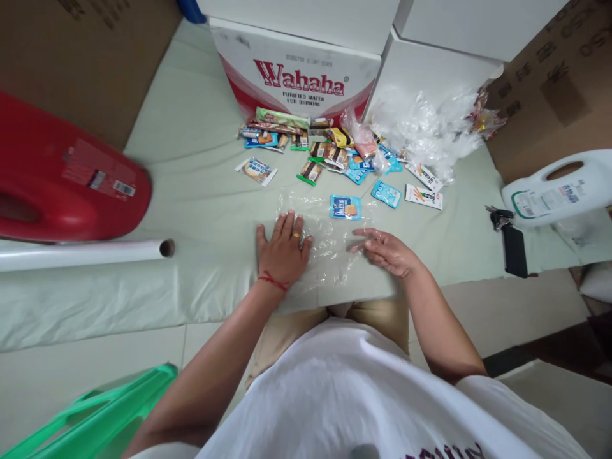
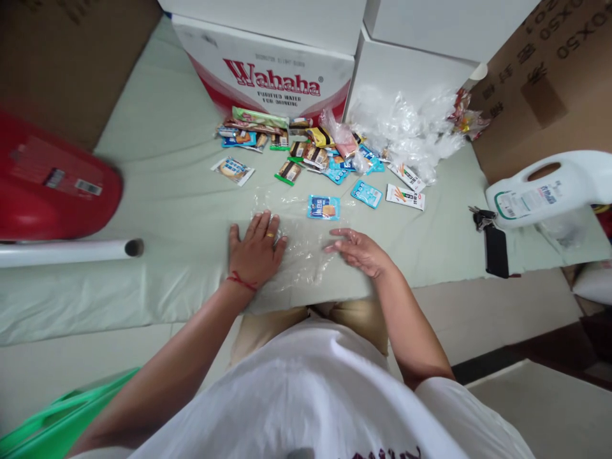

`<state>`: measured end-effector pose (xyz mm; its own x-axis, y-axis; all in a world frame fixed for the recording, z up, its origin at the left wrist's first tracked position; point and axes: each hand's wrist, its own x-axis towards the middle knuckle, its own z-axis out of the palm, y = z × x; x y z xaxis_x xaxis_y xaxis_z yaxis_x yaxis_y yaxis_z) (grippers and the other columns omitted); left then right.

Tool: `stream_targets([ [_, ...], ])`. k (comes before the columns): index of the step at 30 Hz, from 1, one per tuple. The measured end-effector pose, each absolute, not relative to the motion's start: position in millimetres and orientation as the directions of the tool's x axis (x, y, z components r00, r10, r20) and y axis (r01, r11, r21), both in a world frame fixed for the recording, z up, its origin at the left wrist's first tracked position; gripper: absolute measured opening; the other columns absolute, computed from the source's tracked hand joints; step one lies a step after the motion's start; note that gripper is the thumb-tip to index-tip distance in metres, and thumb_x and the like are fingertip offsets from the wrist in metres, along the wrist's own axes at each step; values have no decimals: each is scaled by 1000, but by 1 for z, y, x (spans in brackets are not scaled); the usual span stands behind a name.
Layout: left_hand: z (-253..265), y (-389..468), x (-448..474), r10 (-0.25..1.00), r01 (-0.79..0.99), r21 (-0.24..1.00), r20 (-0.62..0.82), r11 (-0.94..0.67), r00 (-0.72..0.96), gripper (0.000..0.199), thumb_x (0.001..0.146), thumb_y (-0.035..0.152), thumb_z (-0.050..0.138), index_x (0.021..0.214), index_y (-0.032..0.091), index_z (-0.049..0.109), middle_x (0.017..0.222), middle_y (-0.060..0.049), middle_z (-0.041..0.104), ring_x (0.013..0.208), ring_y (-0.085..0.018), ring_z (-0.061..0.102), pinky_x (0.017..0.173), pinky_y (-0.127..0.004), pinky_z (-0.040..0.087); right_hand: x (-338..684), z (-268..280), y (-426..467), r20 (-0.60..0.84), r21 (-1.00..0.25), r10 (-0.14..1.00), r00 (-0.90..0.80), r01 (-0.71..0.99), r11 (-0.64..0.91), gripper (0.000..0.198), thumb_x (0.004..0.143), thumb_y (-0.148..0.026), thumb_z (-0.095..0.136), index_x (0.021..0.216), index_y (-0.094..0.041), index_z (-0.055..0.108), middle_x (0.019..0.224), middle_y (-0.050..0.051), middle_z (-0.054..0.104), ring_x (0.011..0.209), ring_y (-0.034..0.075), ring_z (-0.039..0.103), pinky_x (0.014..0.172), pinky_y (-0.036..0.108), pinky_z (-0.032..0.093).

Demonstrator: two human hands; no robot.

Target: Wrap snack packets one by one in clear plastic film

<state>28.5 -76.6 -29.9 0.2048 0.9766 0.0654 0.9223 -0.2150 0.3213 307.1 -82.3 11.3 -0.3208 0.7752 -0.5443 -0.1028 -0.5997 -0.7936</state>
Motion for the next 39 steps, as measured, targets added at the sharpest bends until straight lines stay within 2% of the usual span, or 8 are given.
stream_targets([
  [8,-33,-76,27,975,921,320,68,-220,210,65,109,44,28,166,16,40,174,-15,35,163,-33,32,131,-72,8,327,6,-111,-634,-763,749,-194,3,-646,49,58,-48,100,87,-18,74,69,-1,65,50,5,35,45,24,11],
  [12,-31,-76,28,977,924,319,54,-211,204,64,109,44,27,166,17,39,175,-15,34,163,-33,32,131,-72,8,330,8,-119,-644,-756,746,-167,-8,-654,58,65,-60,95,100,-18,75,79,2,73,48,3,24,46,24,10],
  [22,-32,-87,20,971,914,330,41,-236,236,64,110,43,26,167,16,38,174,-15,34,163,-30,33,133,-69,4,344,5,-153,-580,-793,812,-66,276,-544,48,69,-61,87,72,-19,63,67,0,64,66,14,53,62,27,37],
  [24,-32,-90,21,968,918,311,40,-246,246,65,110,44,28,168,17,36,175,-15,31,164,-31,31,132,-70,2,354,11,-152,-490,-779,864,119,386,-495,43,77,-62,81,77,-20,68,70,2,65,68,17,55,64,31,42],
  [27,-30,-94,23,969,924,296,28,-241,244,65,109,45,29,169,19,34,176,-15,30,164,-31,30,132,-71,1,347,24,-139,-118,-726,912,393,592,-349,35,94,-58,64,98,-24,74,86,8,73,76,24,62,74,40,51],
  [30,-29,-97,24,965,926,279,17,-255,261,66,110,47,27,169,20,33,176,-15,31,165,-33,28,131,-73,2,308,30,-118,107,-655,990,93,755,0,39,105,-51,52,130,-29,73,126,13,75,114,32,67,101,51,54],
  [34,-29,-97,23,957,925,254,7,-282,290,66,110,48,26,169,19,32,176,-15,30,165,-32,28,131,-72,2,256,8,-93,72,-490,892,-447,763,422,59,107,-47,50,163,-28,49,170,7,45,160,30,35,132,55,28],
  [39,-32,-91,17,968,934,256,36,-250,249,72,110,48,24,170,9,27,176,-20,26,164,-33,29,132,-70,11,283,-30,-76,-4,-284,962,-274,923,261,63,111,-45,39,168,-18,40,176,15,32,165,33,25,134,60,16],
])
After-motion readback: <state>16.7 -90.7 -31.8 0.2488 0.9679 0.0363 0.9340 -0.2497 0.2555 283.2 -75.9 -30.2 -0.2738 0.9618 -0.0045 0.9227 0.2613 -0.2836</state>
